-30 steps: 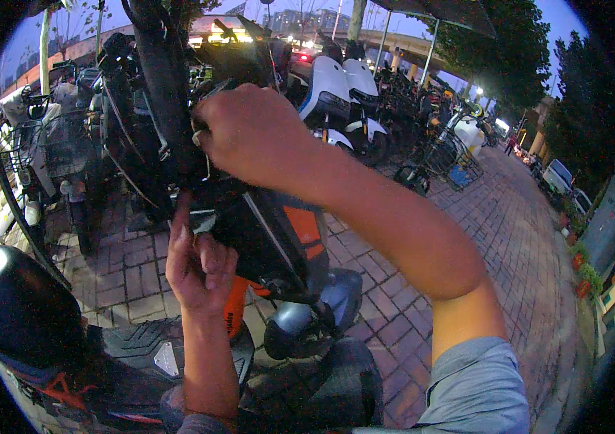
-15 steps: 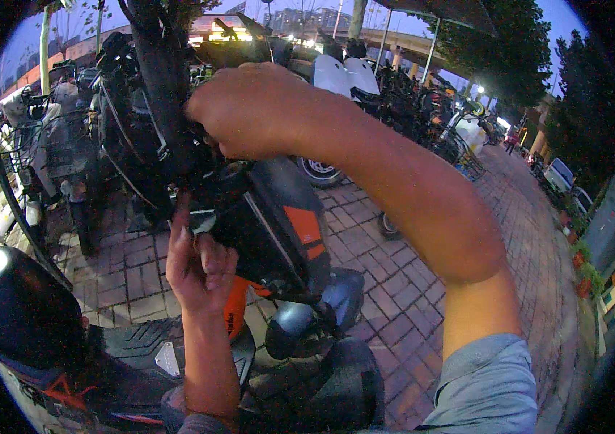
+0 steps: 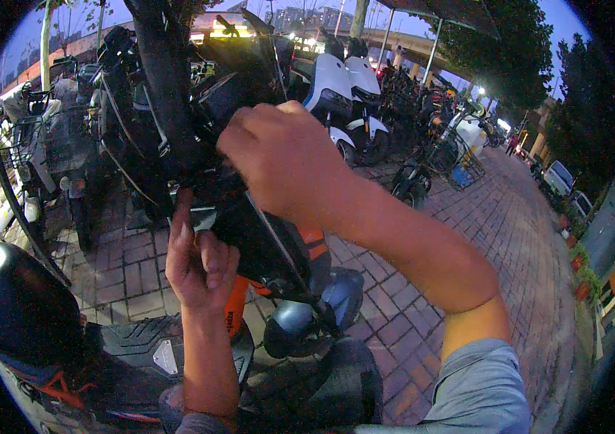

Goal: The person works on the handlebar area of a motorcycle, using a small tool to tighten or adjust components near the left grip. The person repeatedly repositions hands and the tool while manipulating the handlebar assembly.

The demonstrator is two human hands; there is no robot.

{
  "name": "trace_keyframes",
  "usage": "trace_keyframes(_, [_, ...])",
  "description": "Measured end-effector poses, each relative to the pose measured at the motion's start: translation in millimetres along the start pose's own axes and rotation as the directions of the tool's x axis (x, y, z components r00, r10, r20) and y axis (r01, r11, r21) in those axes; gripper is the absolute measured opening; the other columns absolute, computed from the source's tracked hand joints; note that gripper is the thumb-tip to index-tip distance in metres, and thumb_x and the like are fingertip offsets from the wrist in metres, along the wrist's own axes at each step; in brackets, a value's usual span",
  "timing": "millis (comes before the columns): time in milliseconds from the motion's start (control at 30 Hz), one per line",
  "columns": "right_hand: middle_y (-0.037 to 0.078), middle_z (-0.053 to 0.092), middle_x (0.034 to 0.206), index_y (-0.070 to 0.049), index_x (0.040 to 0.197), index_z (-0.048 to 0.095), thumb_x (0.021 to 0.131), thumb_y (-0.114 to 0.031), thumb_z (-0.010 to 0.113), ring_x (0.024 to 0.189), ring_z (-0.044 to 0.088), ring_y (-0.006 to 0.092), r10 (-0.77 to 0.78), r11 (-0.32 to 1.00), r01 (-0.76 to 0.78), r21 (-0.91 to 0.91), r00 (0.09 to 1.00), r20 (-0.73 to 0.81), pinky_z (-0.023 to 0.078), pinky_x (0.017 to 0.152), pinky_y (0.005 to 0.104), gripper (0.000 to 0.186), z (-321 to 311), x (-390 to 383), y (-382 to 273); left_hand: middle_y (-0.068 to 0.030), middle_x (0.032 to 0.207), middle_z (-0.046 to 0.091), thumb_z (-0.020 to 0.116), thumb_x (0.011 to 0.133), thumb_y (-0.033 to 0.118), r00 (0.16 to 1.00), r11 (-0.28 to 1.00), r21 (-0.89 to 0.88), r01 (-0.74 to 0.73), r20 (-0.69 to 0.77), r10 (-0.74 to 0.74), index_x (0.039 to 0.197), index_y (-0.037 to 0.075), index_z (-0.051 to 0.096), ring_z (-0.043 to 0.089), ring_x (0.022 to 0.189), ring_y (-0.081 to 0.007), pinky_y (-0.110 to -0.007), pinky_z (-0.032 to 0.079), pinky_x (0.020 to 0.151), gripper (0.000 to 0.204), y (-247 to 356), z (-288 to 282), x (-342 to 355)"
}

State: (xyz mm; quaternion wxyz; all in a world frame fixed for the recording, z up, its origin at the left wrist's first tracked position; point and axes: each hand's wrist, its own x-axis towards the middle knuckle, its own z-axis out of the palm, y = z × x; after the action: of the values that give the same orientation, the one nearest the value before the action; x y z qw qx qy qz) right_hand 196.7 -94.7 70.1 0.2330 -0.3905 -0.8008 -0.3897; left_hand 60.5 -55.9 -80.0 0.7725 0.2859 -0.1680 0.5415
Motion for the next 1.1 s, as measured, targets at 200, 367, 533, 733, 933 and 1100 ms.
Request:
trace_keyframes(200, [0.008, 0.057, 0.076, -0.005, 0.085, 0.058, 0.073, -0.007, 0.059, 0.076, 0.060, 0.0262, -0.094, 0.995, 0.097, 0.033, 0.991, -0.092, 0.041, 0.082, 0.0413, 0.012, 11, -6, -17, -0.0033, 0.051, 0.044, 0.036, 0.099, 0.023, 0.998, 0.999, 0.047, 0.015, -0.054, -0.012, 0.149, 0.013, 0.024, 0.034, 0.034, -0.0099, -0.024, 0.034, 0.038, 0.052, 3, 4, -2])
trace_keyframes(367, [0.008, 0.062, 0.081, -0.004, 0.084, 0.060, 0.070, -0.002, 0.068, 0.077, 0.061, 0.0281, -0.018, 0.992, 0.031, 0.119, 0.994, -0.107, 0.047, 0.079, 0.0415, 0.016, 12, -9, -18, -0.0046, 0.048, 0.041, 0.044, 0.096, 0.021, 0.998, 1.000, -0.004, 0.006, -0.068, -0.007, 0.148, 0.009, 0.025, 0.031, 0.034, -0.0118, -0.026, 0.030, 0.038, 0.057, 2, 1, -1])
trace_keyframes(533, [0.010, 0.063, 0.081, -0.003, 0.083, 0.061, 0.068, 0.001, 0.070, 0.076, 0.061, 0.0302, 0.009, 0.987, 0.008, 0.163, 0.995, -0.099, 0.050, 0.071, 0.0390, 0.018, 8, -3, -18, -0.0036, 0.052, 0.046, 0.036, 0.099, 0.023, 0.999, 0.999, 0.035, 0.013, -0.047, -0.012, 0.148, 0.014, 0.026, 0.032, 0.033, -0.0100, -0.024, 0.034, 0.038, 0.051, 2, -1, -1])
trace_keyframes(733, [0.012, 0.062, 0.079, -0.002, 0.082, 0.061, 0.068, 0.002, 0.069, 0.076, 0.061, 0.0314, 0.069, 0.969, -0.053, 0.243, 0.996, -0.060, 0.050, 0.067, 0.0378, 0.017, 2, 2, -21, -0.0036, 0.052, 0.048, 0.035, 0.099, 0.023, 0.999, 1.000, 0.026, 0.009, -0.033, -0.009, 0.147, 0.014, 0.027, 0.033, 0.034, -0.0097, -0.024, 0.034, 0.038, 0.050, 3, 1, -1])
trace_keyframes(933, [0.012, 0.064, 0.087, -0.003, 0.085, 0.061, 0.069, 0.001, 0.072, 0.084, 0.062, 0.0332, -0.005, 0.977, 0.047, 0.207, 0.981, -0.196, 0.052, 0.074, 0.0402, 0.020, 15, -19, -24, -0.0031, 0.053, 0.048, 0.035, 0.099, 0.022, 0.999, 0.999, 0.035, 0.009, -0.045, -0.008, 0.148, 0.013, 0.027, 0.034, 0.034, -0.0094, -0.024, 0.034, 0.039, 0.051, 2, 3, -1])
trace_keyframes(1100, [0.012, 0.066, 0.091, -0.003, 0.087, 0.063, 0.071, 0.002, 0.073, 0.081, 0.065, 0.0301, -0.043, 0.971, 0.098, 0.217, 0.968, -0.246, 0.054, 0.073, 0.0364, 0.020, 22, -26, -15, -0.0031, 0.053, 0.049, 0.035, 0.099, 0.022, 1.000, 1.000, 0.012, 0.014, -0.024, -0.014, 0.148, 0.013, 0.026, 0.036, 0.034, -0.0093, -0.023, 0.034, 0.039, 0.051, 1, 5, 0])
